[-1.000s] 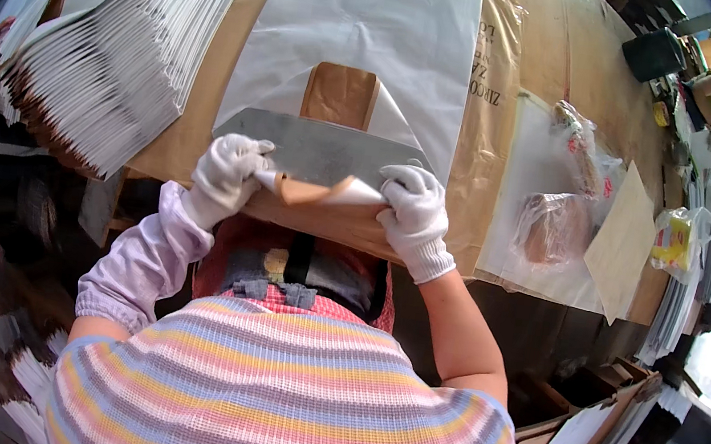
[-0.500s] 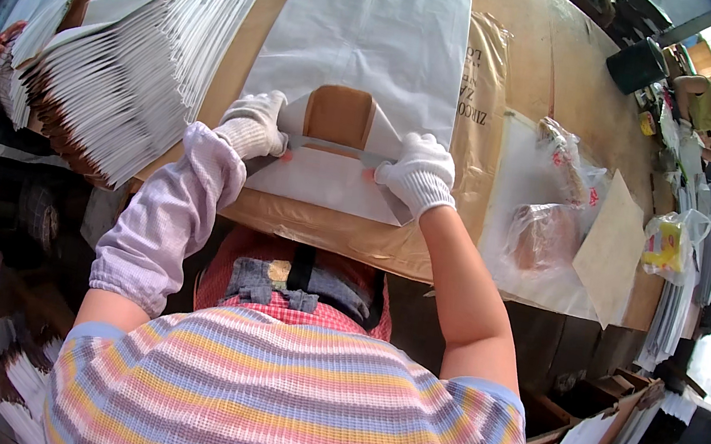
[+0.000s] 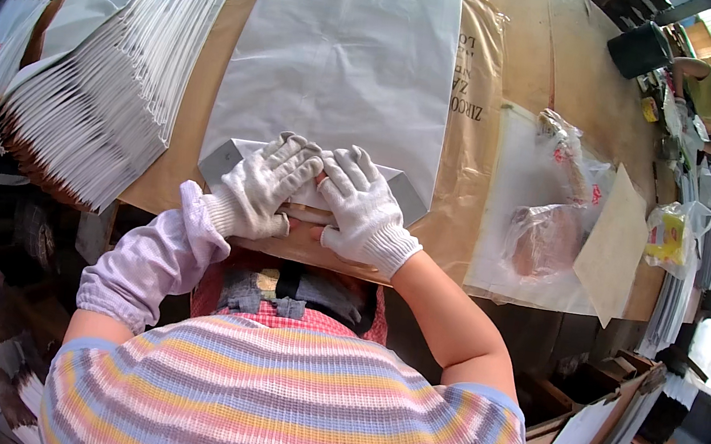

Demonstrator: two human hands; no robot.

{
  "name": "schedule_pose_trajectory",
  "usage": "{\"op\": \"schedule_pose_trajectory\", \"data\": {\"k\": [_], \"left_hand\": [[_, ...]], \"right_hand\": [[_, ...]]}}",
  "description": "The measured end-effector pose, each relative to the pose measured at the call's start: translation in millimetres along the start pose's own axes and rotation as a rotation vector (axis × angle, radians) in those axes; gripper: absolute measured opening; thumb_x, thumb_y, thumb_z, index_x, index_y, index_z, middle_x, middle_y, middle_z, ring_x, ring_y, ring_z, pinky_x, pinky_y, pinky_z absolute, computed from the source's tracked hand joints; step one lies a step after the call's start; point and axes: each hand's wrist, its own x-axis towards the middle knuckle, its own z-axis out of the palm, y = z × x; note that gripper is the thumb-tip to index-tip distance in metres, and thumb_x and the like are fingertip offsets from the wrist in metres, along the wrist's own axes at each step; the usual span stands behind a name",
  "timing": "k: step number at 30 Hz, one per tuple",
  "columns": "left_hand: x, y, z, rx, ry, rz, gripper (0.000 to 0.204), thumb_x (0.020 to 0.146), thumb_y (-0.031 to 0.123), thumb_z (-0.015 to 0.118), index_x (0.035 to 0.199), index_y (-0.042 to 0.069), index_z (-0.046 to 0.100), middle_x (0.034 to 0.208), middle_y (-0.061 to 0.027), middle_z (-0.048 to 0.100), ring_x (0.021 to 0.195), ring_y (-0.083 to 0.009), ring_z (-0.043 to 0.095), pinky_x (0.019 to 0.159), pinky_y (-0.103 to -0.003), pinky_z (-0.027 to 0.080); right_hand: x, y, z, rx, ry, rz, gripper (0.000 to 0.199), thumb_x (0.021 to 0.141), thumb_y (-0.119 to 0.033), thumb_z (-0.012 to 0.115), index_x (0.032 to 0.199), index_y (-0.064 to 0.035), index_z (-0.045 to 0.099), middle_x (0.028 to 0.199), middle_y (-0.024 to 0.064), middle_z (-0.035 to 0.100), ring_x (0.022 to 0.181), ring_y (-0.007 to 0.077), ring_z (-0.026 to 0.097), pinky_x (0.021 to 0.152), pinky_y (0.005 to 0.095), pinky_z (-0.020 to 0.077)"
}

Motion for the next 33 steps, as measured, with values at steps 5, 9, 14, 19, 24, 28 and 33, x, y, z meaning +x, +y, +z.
{"op": "schedule_pose_trajectory", "data": {"k": [5,9,14,19,24,28,33], "left_hand": [[-20.5,-29.0,-6.0,-0.774,0.435,-0.347,0.067,0.078,0.013,0.084,0.14,0.002,0.059,0.143,-0.0215,0.06,0.134,-0.0374,0.056,0.115,-0.044,0.044],[-37.9,-27.8,-42.6,0.041,0.108,-0.847,0.065,0.068,0.03,0.093,0.125,0.011,0.067,0.162,-0.0177,0.041,0.137,-0.0367,0.05,0.118,-0.042,0.039],[-39.5,-43.8,-56.2,-0.045,-0.076,-0.904,0.027,0.071,0.029,0.09,0.091,0.015,0.079,0.169,-0.0092,0.031,0.134,-0.0359,0.054,0.114,-0.042,0.044],[-60.1,-55.1,-50.1,-0.162,0.014,-0.838,0.018,0.078,0.025,0.084,0.09,0.012,0.08,0.167,-0.008,0.036,0.127,-0.0363,0.059,0.111,-0.041,0.046],[-43.9,-53.9,-51.1,-0.097,-0.064,-0.736,0.021,0.075,0.029,0.084,0.093,0.017,0.081,0.165,-0.0111,0.039,0.13,-0.0361,0.057,0.111,-0.043,0.046],[-64.0,-65.0,-45.4,-0.051,-0.034,-0.719,0.021,0.079,0.023,0.081,0.098,0.016,0.082,0.164,-0.0083,0.04,0.126,-0.0329,0.061,0.111,-0.042,0.047],[-81.1,-74.6,-10.2,-0.084,0.289,-0.643,0.02,0.08,0.011,0.069,0.096,0.014,0.079,0.156,-0.0136,0.051,0.127,-0.0357,0.059,0.112,-0.044,0.045]], "right_hand": [[-23.7,20.9,6.8,0.333,0.34,0.456,0.059,0.075,-0.029,0.082,0.123,-0.0016,0.063,0.135,0.0186,0.059,0.132,0.0363,0.053,0.117,0.05,0.0362],[-19.1,15.4,-4.2,-0.112,0.459,0.487,0.042,0.077,-0.027,0.084,0.105,-0.0025,0.066,0.105,0.0132,0.068,0.098,0.0339,0.067,0.089,0.0465,0.0538],[-2.8,74.3,-17.6,-0.019,0.499,0.673,0.023,0.08,-0.02,0.081,0.088,-0.0064,0.063,0.086,0.0134,0.069,0.074,0.0334,0.068,0.068,0.0453,0.0551],[-2.6,56.8,-36.3,0.17,0.647,0.588,0.025,0.078,-0.019,0.083,0.083,-0.0058,0.062,0.078,0.0138,0.066,0.073,0.0346,0.067,0.068,0.0457,0.0538],[-7.9,20.3,-20.5,-0.127,0.365,0.384,0.046,0.066,-0.04,0.091,0.086,-0.0064,0.065,0.092,0.0159,0.066,0.092,0.0349,0.067,0.08,0.0485,0.0524],[-10.5,80.3,-26.4,0.188,0.41,0.7,0.031,0.075,-0.02,0.089,0.085,-0.0046,0.064,0.079,0.0114,0.064,0.067,0.0279,0.063,0.061,0.0419,0.0505],[-33.6,99.4,-31.3,-0.471,0.704,0.46,0.053,0.078,-0.006,0.077,0.129,0.0,0.064,0.113,0.0157,0.069,0.103,0.0373,0.065,0.092,0.0471,0.052]]}}
